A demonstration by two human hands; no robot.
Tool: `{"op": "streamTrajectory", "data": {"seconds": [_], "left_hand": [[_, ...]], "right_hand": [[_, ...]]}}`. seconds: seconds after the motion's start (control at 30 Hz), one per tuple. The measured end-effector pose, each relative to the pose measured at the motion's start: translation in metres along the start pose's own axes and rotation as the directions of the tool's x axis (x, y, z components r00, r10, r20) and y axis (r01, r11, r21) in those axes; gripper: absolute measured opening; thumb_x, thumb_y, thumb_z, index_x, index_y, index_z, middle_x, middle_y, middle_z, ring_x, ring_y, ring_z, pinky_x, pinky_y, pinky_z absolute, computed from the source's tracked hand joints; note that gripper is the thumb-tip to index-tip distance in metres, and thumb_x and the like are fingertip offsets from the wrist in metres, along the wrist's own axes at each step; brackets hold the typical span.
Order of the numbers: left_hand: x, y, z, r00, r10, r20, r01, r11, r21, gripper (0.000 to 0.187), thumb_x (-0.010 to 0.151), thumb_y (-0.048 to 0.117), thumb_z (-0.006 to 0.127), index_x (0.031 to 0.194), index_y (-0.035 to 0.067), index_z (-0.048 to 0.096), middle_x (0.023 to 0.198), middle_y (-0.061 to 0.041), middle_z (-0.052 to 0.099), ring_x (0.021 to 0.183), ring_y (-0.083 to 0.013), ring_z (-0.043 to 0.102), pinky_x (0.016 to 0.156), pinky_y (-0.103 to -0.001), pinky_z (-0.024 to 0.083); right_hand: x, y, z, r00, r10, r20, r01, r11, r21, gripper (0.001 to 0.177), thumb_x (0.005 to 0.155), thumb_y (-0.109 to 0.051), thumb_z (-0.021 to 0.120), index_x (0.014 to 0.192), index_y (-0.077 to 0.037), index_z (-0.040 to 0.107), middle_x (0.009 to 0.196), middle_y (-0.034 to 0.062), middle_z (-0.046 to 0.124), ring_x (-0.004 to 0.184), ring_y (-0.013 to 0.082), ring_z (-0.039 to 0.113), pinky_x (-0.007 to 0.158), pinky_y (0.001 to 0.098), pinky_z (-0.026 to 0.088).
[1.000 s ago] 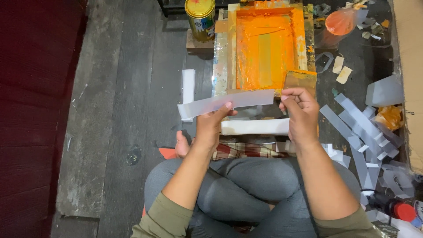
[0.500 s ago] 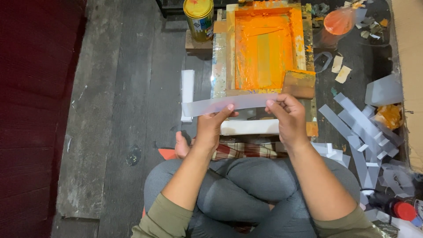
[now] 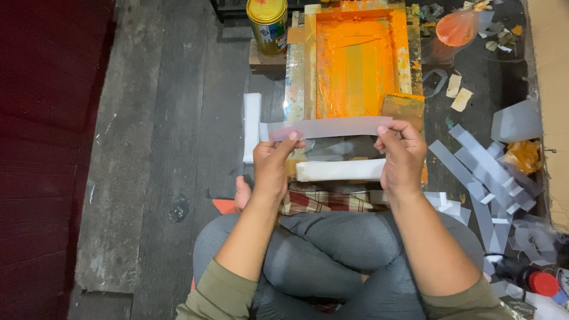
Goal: The person sits on the floor and uses a squeegee to spread orange ink across a screen printing frame. They then pick up a white strip of material, inspect it, and place it on the floor before repeating the ink spreading process.
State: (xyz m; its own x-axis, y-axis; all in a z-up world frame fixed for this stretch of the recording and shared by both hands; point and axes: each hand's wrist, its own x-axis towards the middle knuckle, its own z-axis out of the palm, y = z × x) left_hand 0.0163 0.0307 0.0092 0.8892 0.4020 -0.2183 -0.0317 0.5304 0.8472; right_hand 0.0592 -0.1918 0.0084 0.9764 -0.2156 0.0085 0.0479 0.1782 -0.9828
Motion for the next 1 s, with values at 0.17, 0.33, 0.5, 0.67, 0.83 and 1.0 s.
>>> {"op": "streamTrajectory", "data": {"seconds": [0.17, 0.33, 0.5, 0.67, 0.83, 1.0], "left_hand": [[0.013, -0.006, -0.015, 0.997, 0.054, -0.063, -0.054, 0.999, -0.001, 0.021, 0.088, 0.008, 0.078, 0.107, 0.002, 0.072, 0.091, -0.012, 0.073, 0.079, -0.0196, 0.074, 0.086, -0.031, 0.057], [0.011, 0.003, -0.011, 0.992, 0.086, -0.088, -0.088, 0.996, -0.016, 0.018, 0.091, 0.005, 0.074, 0.108, 0.003, 0.069, 0.093, -0.007, 0.069, 0.082, -0.017, 0.073, 0.087, -0.029, 0.056], [0.013, -0.001, -0.013, 0.991, 0.09, -0.095, -0.094, 0.995, -0.042, 0.014, 0.093, 0.002, 0.07, 0.106, 0.004, 0.066, 0.098, -0.005, 0.065, 0.089, -0.0159, 0.072, 0.089, -0.027, 0.057], [0.008, 0.008, -0.01, 0.995, 0.049, -0.086, -0.056, 0.995, -0.082, 0.006, 0.095, 0.002, 0.066, 0.099, 0.006, 0.064, 0.11, -0.006, 0.063, 0.092, -0.0148, 0.068, 0.092, -0.03, 0.058], [0.005, 0.013, -0.007, 0.997, 0.0, -0.073, -0.009, 0.993, -0.121, 0.004, 0.096, 0.003, 0.065, 0.099, 0.006, 0.063, 0.1, -0.007, 0.065, 0.085, -0.0171, 0.071, 0.091, -0.033, 0.061], [0.007, 0.008, -0.011, 0.999, -0.031, -0.037, 0.023, 0.981, -0.192, 0.008, 0.098, 0.002, 0.056, 0.101, 0.004, 0.064, 0.091, -0.01, 0.068, 0.082, -0.0194, 0.074, 0.091, -0.036, 0.062]], "right_hand": [[0.003, 0.004, -0.003, 1.0, -0.01, -0.022, 0.01, 1.0, 0.014, 0.016, 0.096, -0.009, 0.072, 0.108, -0.001, 0.067, 0.071, 0.0046, 0.054, 0.067, 0.0107, 0.056, 0.072, 0.0242, 0.051], [0.001, -0.003, -0.001, 1.0, 0.003, -0.023, -0.003, 1.0, 0.018, 0.017, 0.096, -0.009, 0.072, 0.11, -0.001, 0.068, 0.068, 0.0036, 0.053, 0.062, 0.0096, 0.054, 0.066, 0.0233, 0.048], [-0.001, -0.006, 0.004, 1.0, 0.002, -0.025, -0.002, 1.0, 0.026, 0.017, 0.097, -0.009, 0.069, 0.112, -0.002, 0.067, 0.064, 0.0004, 0.051, 0.056, 0.0063, 0.051, 0.06, 0.0215, 0.048], [-0.001, -0.008, 0.004, 0.999, 0.033, -0.005, -0.033, 0.997, 0.076, 0.015, 0.096, -0.008, 0.066, 0.11, -0.004, 0.064, 0.063, 0.007, 0.056, 0.056, 0.0136, 0.059, 0.061, 0.0238, 0.05], [0.0, -0.003, -0.003, 0.996, 0.082, 0.031, -0.087, 0.981, 0.171, 0.014, 0.093, -0.008, 0.06, 0.106, -0.009, 0.056, 0.077, 0.015, 0.068, 0.068, 0.0191, 0.071, 0.07, 0.0271, 0.059], [0.0, -0.003, -0.006, 0.989, 0.065, 0.132, -0.094, 0.969, 0.226, 0.024, 0.092, -0.024, 0.055, 0.112, -0.011, 0.053, 0.086, 0.0109, 0.067, 0.084, 0.0223, 0.076, 0.079, 0.0315, 0.063]]}}
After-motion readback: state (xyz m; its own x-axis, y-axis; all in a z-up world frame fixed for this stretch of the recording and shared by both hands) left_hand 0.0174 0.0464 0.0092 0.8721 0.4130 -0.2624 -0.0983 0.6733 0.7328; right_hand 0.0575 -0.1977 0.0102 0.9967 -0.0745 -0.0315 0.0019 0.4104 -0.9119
